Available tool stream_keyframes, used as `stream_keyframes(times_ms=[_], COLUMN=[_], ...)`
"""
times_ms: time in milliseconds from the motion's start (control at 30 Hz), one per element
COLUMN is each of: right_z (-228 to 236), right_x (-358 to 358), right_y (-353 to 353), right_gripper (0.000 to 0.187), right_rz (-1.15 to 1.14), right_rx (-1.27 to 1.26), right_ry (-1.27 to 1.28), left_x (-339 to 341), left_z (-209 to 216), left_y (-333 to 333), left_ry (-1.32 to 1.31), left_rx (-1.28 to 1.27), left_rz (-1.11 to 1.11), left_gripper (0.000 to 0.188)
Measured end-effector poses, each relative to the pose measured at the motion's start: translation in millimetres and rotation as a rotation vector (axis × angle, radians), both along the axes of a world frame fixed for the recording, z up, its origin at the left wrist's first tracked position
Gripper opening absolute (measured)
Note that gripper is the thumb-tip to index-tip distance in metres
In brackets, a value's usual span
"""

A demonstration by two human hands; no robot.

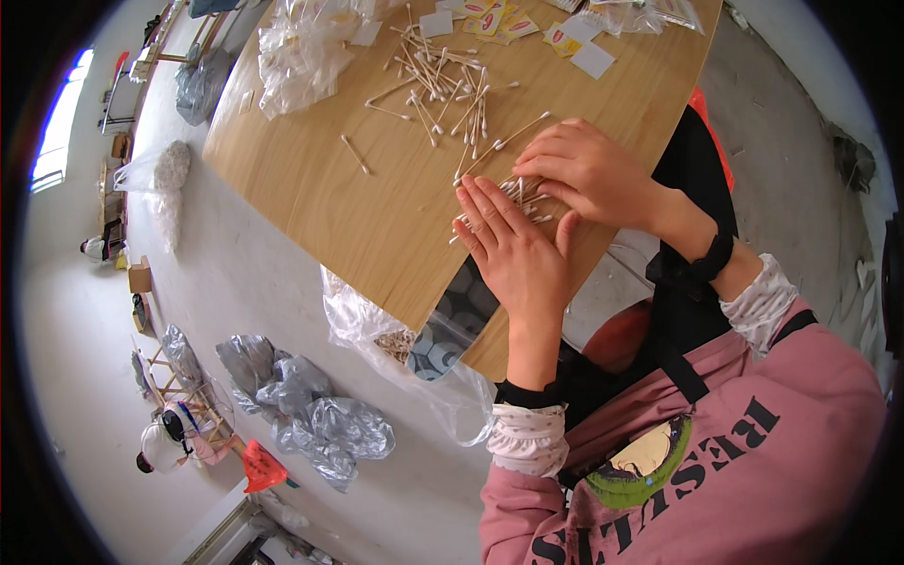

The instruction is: Organizing and packaging cotton swabs into small plastic bags.

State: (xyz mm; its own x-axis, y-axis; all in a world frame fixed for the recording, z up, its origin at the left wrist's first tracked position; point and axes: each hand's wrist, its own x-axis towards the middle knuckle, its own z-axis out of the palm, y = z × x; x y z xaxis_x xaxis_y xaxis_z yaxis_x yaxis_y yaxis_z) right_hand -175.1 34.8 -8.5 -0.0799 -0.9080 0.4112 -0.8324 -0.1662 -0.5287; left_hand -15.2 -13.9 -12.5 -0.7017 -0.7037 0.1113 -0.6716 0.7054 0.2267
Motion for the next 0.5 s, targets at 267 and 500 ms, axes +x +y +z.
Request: stream_keyframes(times_ms=[267, 500], right_z=[-1, 1], right_x=[1, -18], right_y=[7, 9], right_gripper=[0.011, 0.011], right_rz=[-0.046, 0.036], right_rx=[0.038, 0.043], right_ry=[-0.028, 0.066], left_x=[5, 16], left_z=[0, 3], left_y=[13, 20], left_ry=[-0.032, -0.065], left_rx=[0.001, 0.038], left_rz=[0.025, 0.003], left_gripper=[0.103, 0.102])
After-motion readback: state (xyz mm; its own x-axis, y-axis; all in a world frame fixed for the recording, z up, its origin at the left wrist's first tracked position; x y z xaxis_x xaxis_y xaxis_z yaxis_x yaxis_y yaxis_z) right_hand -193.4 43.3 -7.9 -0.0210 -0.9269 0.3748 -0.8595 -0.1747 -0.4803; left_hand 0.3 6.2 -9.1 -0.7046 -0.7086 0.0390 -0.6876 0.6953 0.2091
